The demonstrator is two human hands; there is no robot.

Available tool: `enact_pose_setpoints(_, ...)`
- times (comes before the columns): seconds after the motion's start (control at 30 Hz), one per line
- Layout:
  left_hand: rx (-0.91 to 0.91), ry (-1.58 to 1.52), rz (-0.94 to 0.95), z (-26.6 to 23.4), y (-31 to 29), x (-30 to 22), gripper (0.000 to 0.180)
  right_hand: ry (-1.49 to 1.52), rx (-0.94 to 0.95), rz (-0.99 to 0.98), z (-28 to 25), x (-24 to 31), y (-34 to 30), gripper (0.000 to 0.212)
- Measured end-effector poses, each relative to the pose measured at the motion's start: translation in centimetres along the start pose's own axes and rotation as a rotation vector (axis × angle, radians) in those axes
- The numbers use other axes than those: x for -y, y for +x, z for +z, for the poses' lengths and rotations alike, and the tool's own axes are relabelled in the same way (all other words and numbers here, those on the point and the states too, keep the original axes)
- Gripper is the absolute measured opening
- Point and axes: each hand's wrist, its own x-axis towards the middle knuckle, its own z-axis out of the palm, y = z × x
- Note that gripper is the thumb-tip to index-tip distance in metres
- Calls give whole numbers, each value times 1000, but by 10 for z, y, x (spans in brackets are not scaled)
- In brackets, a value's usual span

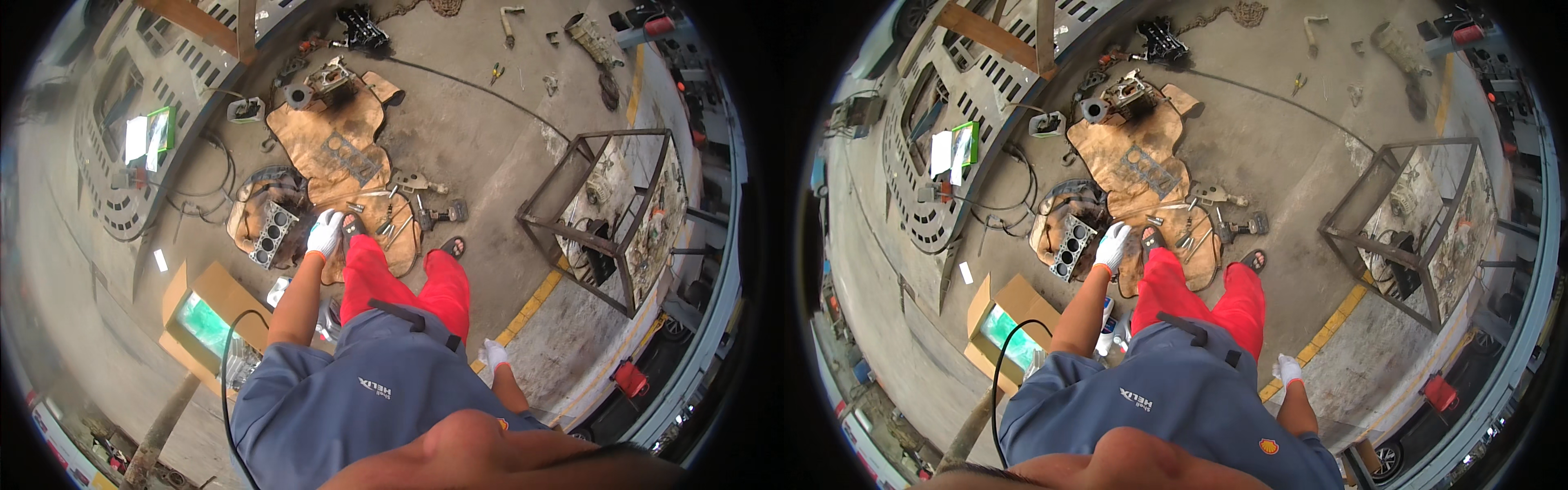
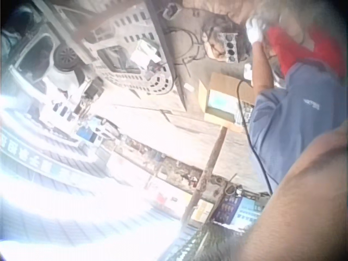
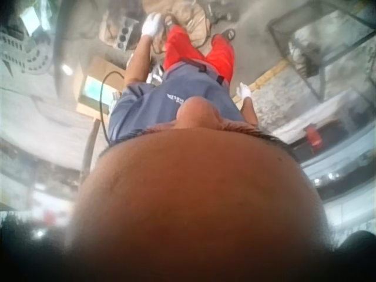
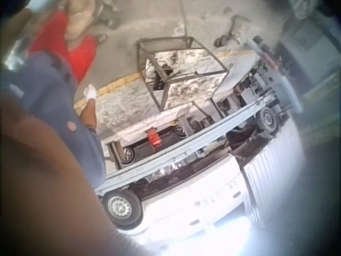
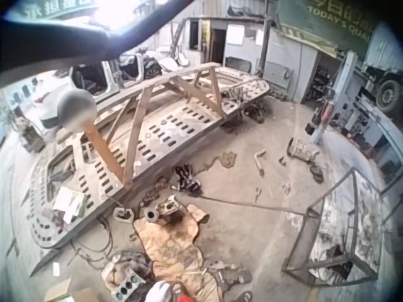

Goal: The person sits on the floor and uses a cordless impact wrench to remove bolts from an exhaust manifold. They then use a socket wrench to loosen additional bolts and inspect the manifold.

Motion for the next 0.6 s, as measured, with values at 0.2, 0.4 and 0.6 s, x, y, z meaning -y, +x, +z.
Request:
enact_pose_setpoints(0.2, -90, 44, -413, -7, 10, 70, 70, -85, 160, 11, -43, 103, 70, 22)
enact_pose_setpoints(0.4, -432, 365, -156, -99, -96, 71, 54, -294, 240, -524, -61, 310, 119, 28)
enact_pose_setpoints(0.6, -595, -103, -352, -181, -256, 2, 47, -390, 294, -684, -45, 418, 115, 34)
